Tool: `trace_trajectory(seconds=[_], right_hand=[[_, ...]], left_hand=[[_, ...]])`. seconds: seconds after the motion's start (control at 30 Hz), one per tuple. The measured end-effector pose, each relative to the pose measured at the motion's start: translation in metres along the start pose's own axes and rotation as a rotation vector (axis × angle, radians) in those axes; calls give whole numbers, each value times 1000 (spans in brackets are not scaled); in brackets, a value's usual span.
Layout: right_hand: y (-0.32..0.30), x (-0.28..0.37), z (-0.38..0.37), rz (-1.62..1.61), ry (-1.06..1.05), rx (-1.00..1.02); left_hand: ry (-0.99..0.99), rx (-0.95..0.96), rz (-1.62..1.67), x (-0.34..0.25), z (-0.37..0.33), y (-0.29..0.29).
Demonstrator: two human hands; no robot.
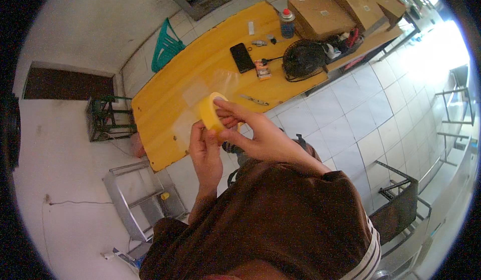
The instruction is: The person prepares small plastic bags by taping them to a yellow table, then moves to a metal table to place round dough pieces into the bags. The person handles each dough piece individually, placing it into a bag and setting the filled bag aside.
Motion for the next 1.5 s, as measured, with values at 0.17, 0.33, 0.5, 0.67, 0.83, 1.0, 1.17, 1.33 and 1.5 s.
trace_trajectory(seconds=[0.17, 0.33, 0.5, 0.67, 0.83, 1.0, 1.17, 1.33, 1.5], right_hand=[[-4, -8, 5, 68, 58, 23], [-10, -6, 6, 174, 7, -57], [-13, 0, 6, 425, -61, -91], [-11, 3, 10, 612, -68, -76], [-9, 8, 10, 685, -203, -110], [-13, 7, 12, 642, -203, -97], [-14, 10, 13, 626, -215, -96], [-17, 9, 12, 596, -188, -81], [-8, 9, 14, 617, -144, -17]], left_hand=[[-30, 17, -243, -7, 1, 4], [244, -108, -688, -56, -4, -8], [522, -37, -885, -71, -19, 9], [472, 9, -772, -58, -21, 11], [611, 71, -752, -55, -22, 12], [679, 117, -738, -53, -24, 14], [658, 133, -706, -55, -29, 13], [615, 103, -685, -52, -33, 13], [396, -17, -542, -34, -42, -7]])
Point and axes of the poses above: each hand's wrist, its own z-axis away from the middle knuckle, its own y-axis out of the palm, x = y × z, the point moved 7 cm from there along -z, towards the middle knuckle, and after that the axes turned 6 degrees about z, right-handed, at the moved point
